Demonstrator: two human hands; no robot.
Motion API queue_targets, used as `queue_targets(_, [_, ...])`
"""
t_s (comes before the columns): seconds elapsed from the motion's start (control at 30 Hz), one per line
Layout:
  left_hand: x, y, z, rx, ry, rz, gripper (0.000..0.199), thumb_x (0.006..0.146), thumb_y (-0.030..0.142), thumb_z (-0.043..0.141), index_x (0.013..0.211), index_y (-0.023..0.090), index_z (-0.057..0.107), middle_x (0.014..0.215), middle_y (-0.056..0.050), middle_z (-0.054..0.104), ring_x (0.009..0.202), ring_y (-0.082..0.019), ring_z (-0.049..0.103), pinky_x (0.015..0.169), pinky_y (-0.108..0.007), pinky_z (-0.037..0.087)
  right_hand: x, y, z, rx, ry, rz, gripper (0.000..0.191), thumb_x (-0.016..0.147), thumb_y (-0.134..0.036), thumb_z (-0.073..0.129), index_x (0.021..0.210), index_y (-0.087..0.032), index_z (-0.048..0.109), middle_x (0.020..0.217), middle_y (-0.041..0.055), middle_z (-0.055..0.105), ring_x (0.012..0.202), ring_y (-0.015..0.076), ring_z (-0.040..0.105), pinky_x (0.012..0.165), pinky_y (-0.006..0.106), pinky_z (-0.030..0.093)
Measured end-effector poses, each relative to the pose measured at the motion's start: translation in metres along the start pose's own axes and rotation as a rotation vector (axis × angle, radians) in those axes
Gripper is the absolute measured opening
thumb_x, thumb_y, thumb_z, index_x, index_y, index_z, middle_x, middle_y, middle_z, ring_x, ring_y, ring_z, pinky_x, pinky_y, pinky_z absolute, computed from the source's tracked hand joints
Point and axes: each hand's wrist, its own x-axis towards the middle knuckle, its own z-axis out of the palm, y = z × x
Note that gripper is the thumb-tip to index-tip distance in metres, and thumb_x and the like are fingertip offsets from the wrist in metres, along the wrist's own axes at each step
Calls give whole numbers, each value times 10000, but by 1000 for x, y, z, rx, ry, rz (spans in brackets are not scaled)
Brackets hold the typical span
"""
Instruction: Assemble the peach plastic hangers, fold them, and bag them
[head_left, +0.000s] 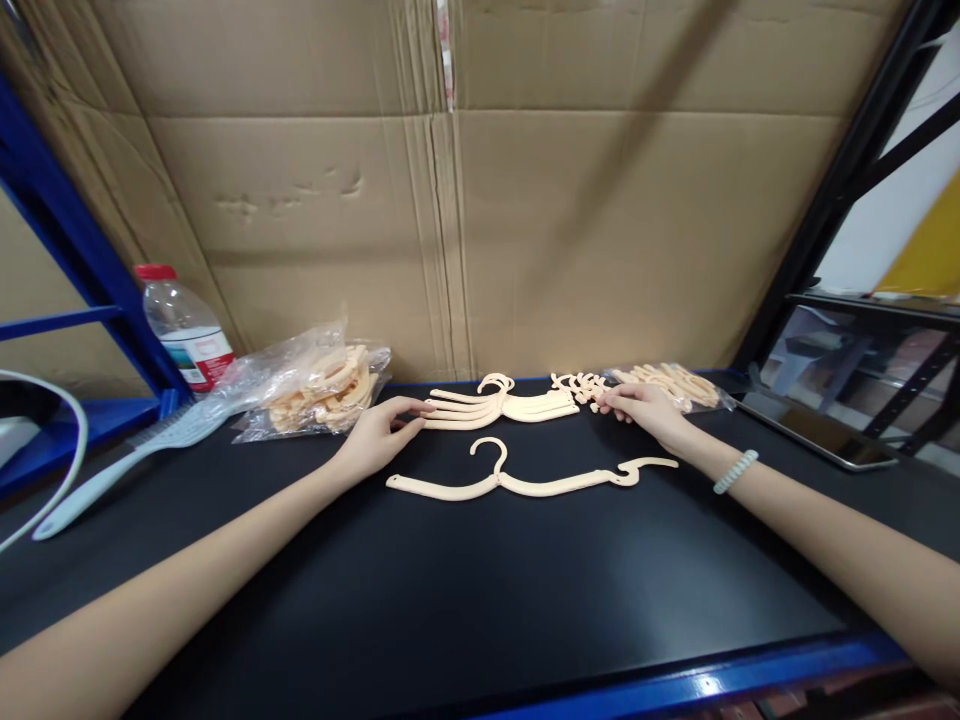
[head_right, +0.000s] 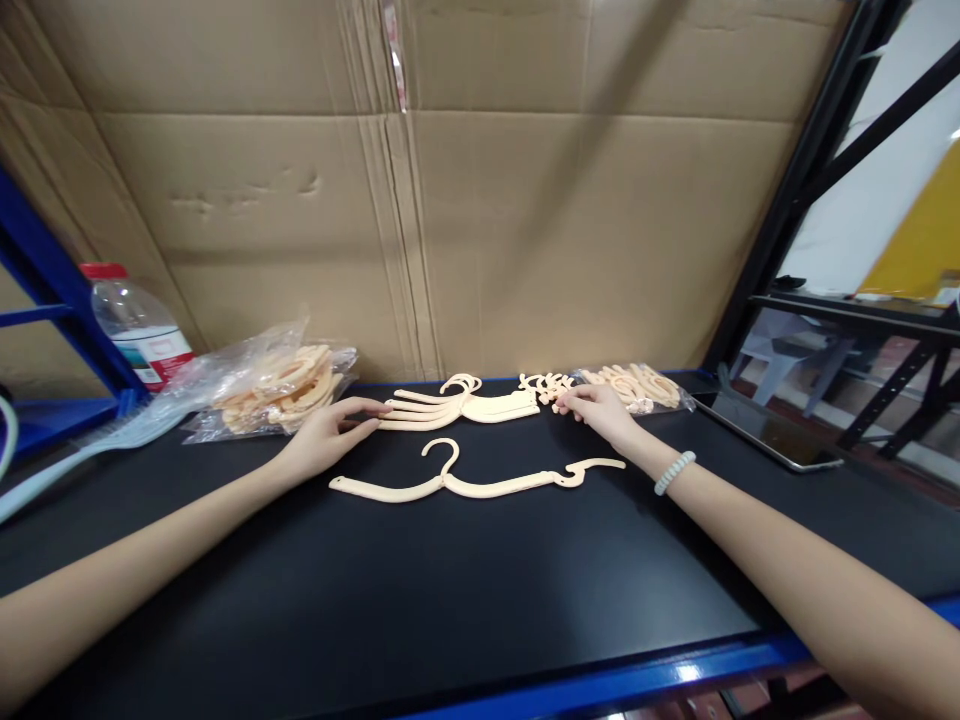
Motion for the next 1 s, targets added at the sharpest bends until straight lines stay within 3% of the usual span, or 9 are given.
queue_targets(0.2, [0, -2, 3, 57, -18, 82, 280, 832, 401, 526, 959, 201, 677, 1022, -78, 656, 934, -223, 624, 715, -337, 545, 0, 3, 0, 83, 19, 48, 239, 644, -327, 586, 734, -135, 697, 711, 73, 679, 547, 112, 499, 472, 244, 354])
queue_targets(0.47, [-2, 1, 3, 79, -37, 103, 252, 834, 348, 526, 969, 196, 674, 1003, -74, 634, 897, -199, 620, 717, -326, 539, 1, 5, -3, 140, 4, 45, 167, 611, -292, 592, 652, -148, 665, 666, 67, 668, 527, 121, 502, 474, 268, 377])
queue_targets(1.0, [-4, 6, 3, 115, -54, 127, 223, 825, 293, 521, 954, 190, 671, 988, -69, 630, 927, -210, 598, 737, -331, 511, 0, 4, -4, 62, -61, 40, 209, 623, -315, 634, 737, -162, 719, 734, 70, 703, 559, 137, 531, 486, 280, 405])
